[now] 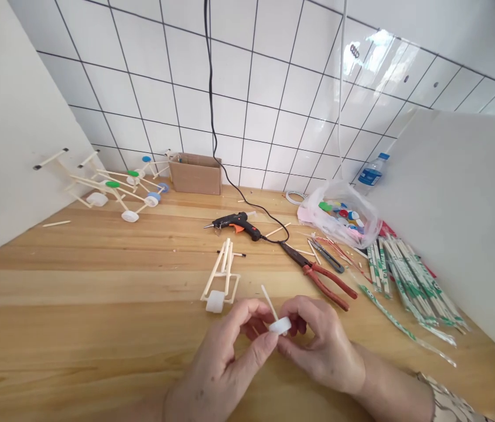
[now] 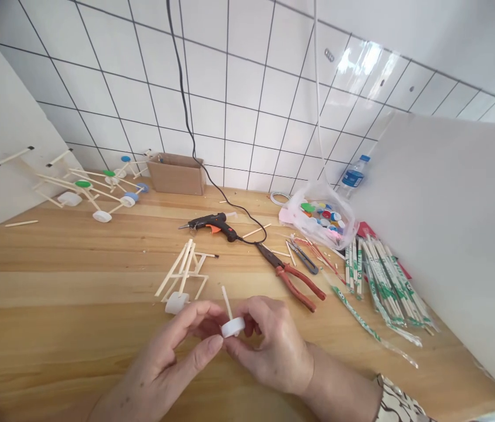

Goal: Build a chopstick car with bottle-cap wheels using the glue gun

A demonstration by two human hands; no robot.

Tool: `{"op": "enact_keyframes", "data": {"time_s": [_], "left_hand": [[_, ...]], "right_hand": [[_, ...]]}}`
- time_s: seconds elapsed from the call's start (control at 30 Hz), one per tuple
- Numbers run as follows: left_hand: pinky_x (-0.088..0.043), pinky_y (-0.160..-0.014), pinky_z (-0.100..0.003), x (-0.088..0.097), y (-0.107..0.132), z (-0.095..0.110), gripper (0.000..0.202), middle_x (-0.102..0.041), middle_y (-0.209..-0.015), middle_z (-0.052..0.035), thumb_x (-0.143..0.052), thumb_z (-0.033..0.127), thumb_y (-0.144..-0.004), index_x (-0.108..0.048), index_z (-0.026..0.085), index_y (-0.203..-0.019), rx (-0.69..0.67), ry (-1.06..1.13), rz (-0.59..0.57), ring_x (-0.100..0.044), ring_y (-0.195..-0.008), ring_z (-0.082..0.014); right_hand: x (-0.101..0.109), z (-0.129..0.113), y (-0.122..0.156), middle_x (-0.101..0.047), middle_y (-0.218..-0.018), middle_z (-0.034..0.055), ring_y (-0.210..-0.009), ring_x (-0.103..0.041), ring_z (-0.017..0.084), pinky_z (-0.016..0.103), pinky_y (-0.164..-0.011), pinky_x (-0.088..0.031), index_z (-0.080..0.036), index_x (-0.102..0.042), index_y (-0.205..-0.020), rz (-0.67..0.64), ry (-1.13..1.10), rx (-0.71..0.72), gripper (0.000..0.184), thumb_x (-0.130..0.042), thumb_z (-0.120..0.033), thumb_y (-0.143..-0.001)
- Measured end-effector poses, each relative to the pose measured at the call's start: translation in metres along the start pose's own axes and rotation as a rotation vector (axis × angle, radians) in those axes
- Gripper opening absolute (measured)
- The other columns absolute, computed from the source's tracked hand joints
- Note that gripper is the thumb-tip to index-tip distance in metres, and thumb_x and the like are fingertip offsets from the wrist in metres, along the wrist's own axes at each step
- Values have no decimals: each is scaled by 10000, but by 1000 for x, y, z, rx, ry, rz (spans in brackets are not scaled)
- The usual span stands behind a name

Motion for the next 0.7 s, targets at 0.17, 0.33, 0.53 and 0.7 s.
{"op": "enact_keyframes", "data": {"time_s": [0.17,0.33,0.53,0.7], "left_hand": [[-462,-780,-209,-1,-4,-6,169,-625,-915,-11,-438,324,-867,-536,213,-949,138,145,-12,-578,-888,-146],[-466,-704,-190,-1,-5,-23,174,-625,-811,5,-491,358,-828,-562,207,-872,246,217,8,-579,-802,-140],[-440,-616,-173,-1,-7,-37,133,-585,-677,34,-594,328,-746,-584,197,-769,344,316,13,-559,-667,-116],[-407,-561,-182,-5,-6,-33,159,-535,-620,32,-581,339,-715,-559,189,-666,360,256,-40,-492,-610,-116]], "right_hand": [[-5,-9,4,-559,-601,-14,-531,-492,105,222,-515,-368,-174,-521,-811,24,102,76,166,-649,-238,-728],[-20,-13,10,-591,-671,18,-595,-521,140,254,-567,-387,-174,-521,-865,-50,148,122,219,-658,-273,-725],[-22,-24,11,-593,-690,17,-599,-526,134,257,-596,-404,-167,-531,-913,-68,26,195,280,-630,-355,-732],[-9,-7,5,-538,-642,-22,-548,-476,87,197,-541,-390,-180,-529,-838,13,-240,37,226,-642,-334,-716]]}}
Point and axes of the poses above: each hand's wrist, its own y-axis away from the middle knuckle, its own x-axis out of the back of the hand, z = x × y, the point moved 10 cm from there along -y, towards the middle knuckle
